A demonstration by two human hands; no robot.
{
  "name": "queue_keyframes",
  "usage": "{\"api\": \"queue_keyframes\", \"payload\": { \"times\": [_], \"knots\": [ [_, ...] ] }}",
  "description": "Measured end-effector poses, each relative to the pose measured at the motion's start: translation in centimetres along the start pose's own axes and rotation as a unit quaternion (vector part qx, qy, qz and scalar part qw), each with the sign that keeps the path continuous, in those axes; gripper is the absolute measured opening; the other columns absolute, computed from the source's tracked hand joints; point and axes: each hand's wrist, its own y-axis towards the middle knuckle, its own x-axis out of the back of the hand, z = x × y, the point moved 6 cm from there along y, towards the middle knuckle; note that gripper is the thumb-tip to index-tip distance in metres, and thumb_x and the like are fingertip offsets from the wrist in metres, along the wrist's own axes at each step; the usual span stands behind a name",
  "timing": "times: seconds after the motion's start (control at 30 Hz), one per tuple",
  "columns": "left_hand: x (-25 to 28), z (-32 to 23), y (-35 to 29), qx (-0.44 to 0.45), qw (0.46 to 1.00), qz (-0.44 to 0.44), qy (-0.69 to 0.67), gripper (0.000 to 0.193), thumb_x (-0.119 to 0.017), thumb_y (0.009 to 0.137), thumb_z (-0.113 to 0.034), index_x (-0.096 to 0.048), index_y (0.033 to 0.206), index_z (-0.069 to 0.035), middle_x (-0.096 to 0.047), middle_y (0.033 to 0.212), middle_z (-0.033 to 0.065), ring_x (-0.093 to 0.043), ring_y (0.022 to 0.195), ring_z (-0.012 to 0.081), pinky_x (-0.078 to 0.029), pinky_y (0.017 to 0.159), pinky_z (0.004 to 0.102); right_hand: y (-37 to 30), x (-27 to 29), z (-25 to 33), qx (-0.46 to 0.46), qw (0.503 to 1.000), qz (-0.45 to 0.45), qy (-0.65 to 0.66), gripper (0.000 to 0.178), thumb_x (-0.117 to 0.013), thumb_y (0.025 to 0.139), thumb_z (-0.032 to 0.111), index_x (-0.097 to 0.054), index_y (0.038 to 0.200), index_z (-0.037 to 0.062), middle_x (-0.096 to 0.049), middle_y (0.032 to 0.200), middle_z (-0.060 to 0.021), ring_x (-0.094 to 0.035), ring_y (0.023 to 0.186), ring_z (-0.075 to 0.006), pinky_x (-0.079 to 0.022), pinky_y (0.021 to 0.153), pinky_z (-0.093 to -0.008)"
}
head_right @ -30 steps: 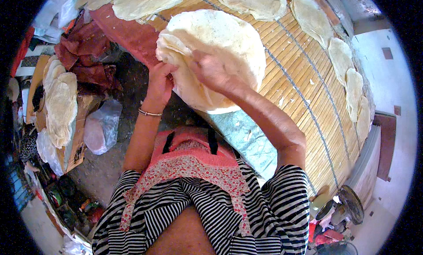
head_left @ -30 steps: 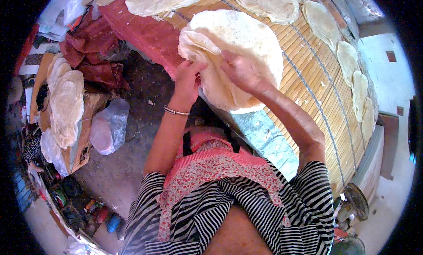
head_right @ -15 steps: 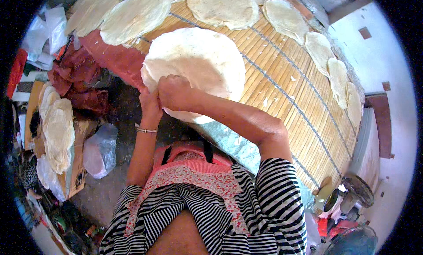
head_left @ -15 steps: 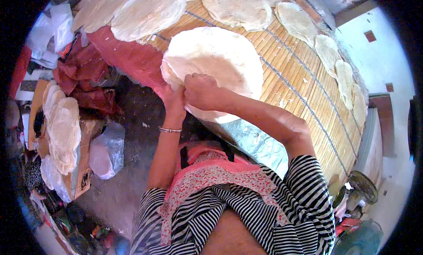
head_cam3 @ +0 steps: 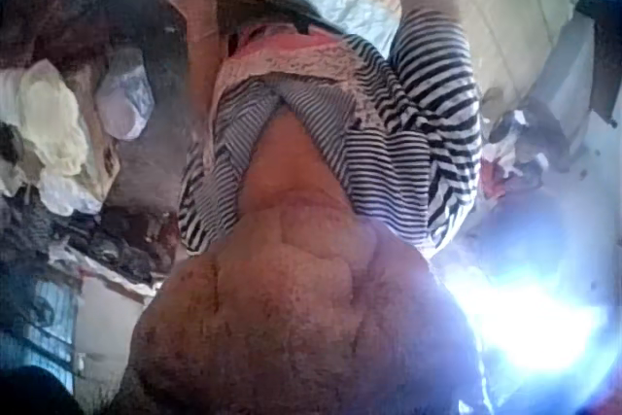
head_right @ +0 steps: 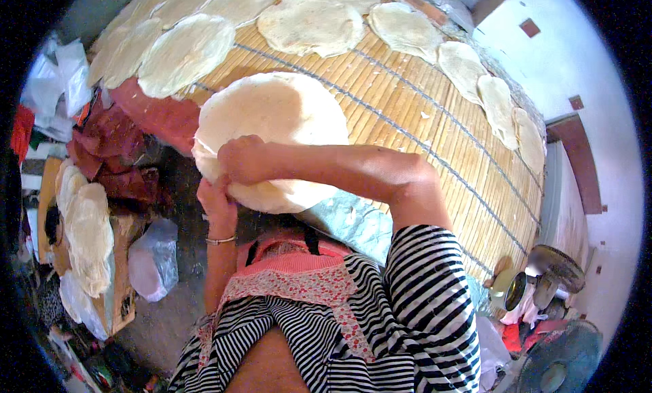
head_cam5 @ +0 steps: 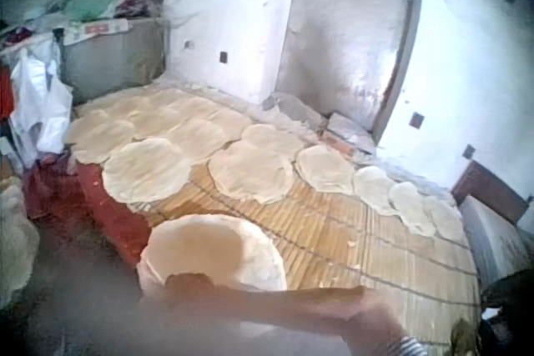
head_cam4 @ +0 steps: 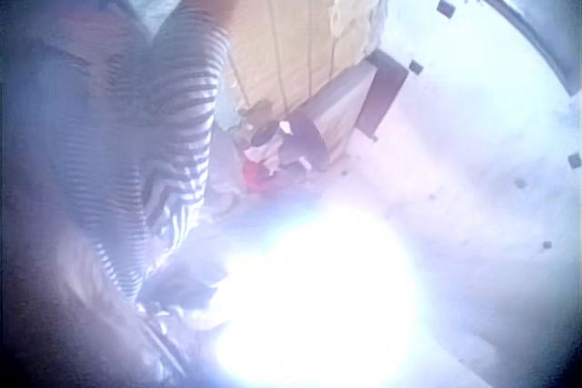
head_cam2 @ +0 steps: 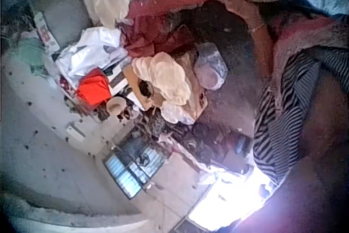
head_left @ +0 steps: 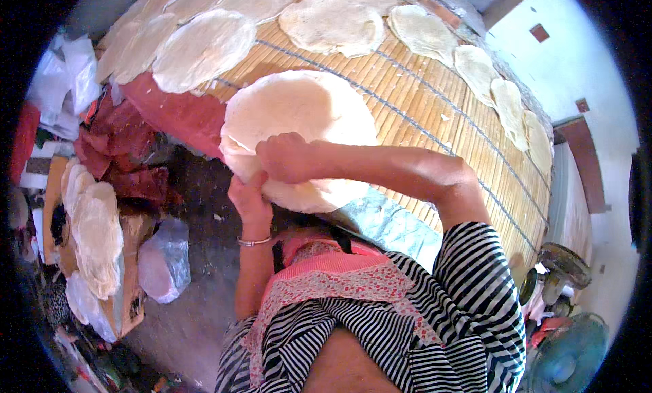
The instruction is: The person separates thin, round sheets of dough from a large stack on a bamboo mat. They lift individual sheets, peel them apart, and place them into a separate pile. The person also briefly handles a metal bowl containing a yellow liquid and moves a plastic bag on the floor.
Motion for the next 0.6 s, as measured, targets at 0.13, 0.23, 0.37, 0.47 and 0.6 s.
{"api": "queue_keyframes", "payload": {
  "times": [0.13,0.23,0.37,0.47,0.6],
  "knots": [
    [0.5,2.0,0.0,0.027,0.999,-0.002,-0.047,0.037,-0.055,0.063,0.005,-0.048,0.1,0.006,-0.055,0.095,0.0116,-0.054,0.085,0.0221,-0.044,0.075,0.0312,2.4,0.8,-11.8,0.148,0.967,-0.154,0.139,0.018,-0.05,0.072,0.018,-0.053,0.065,0.0016,-0.052,0.062,-0.0118,-0.05,0.058,-0.0245,-0.041,0.054,-0.0383],
    [1.9,3.9,0.5,0.041,0.997,-0.004,-0.062,0.038,-0.055,0.063,0.006,-0.048,0.101,0.006,-0.055,0.097,0.0115,-0.054,0.087,0.0233,-0.044,0.077,0.0321,0.3,10.2,-14.5,0.084,0.969,-0.179,0.145,0.026,-0.049,0.073,0.02,-0.05,0.059,-0.0011,-0.046,0.054,-0.0058,-0.043,0.053,-0.0147,-0.037,0.048,-0.0334],
    [4.0,5.0,0.5,0.048,0.996,-0.053,-0.054,0.039,-0.054,0.063,0.007,-0.048,0.102,0.005,-0.054,0.099,0.0118,-0.053,0.09,0.0246,-0.044,0.079,0.0331,-2.7,21.2,-19.2,-0.093,0.93,-0.236,0.268,0.029,-0.058,0.076,0.027,-0.055,0.085,-0.0014,-0.054,0.078,-0.0054,-0.047,0.07,-0.0118,-0.043,0.061,-0.0281],
    [4.0,6.2,1.2,0.019,1.0,-0.011,0.006,0.039,-0.053,0.064,0.006,-0.047,0.103,0.004,-0.053,0.101,0.0125,-0.053,0.091,0.0257,-0.044,0.079,0.0339,-7.5,28.0,-26.1,0.292,0.843,-0.259,-0.37,0.04,-0.054,0.068,0.041,-0.051,0.077,0.0025,-0.055,0.076,-0.0115,-0.053,0.073,-0.0294,-0.042,0.067,-0.0403],
    [4.7,4.7,0.3,0.009,0.999,-0.029,-0.011,0.04,-0.052,0.065,0.003,-0.046,0.105,0.005,-0.053,0.101,0.0127,-0.053,0.09,0.0255,-0.044,0.079,0.0336,-14.6,27.7,-32.1,-0.135,0.819,-0.385,0.404,0.021,-0.053,0.078,0.016,-0.056,0.089,-0.001,-0.057,0.082,-0.0069,-0.054,0.073,-0.0143,-0.045,0.064,-0.0279]
  ]
}}
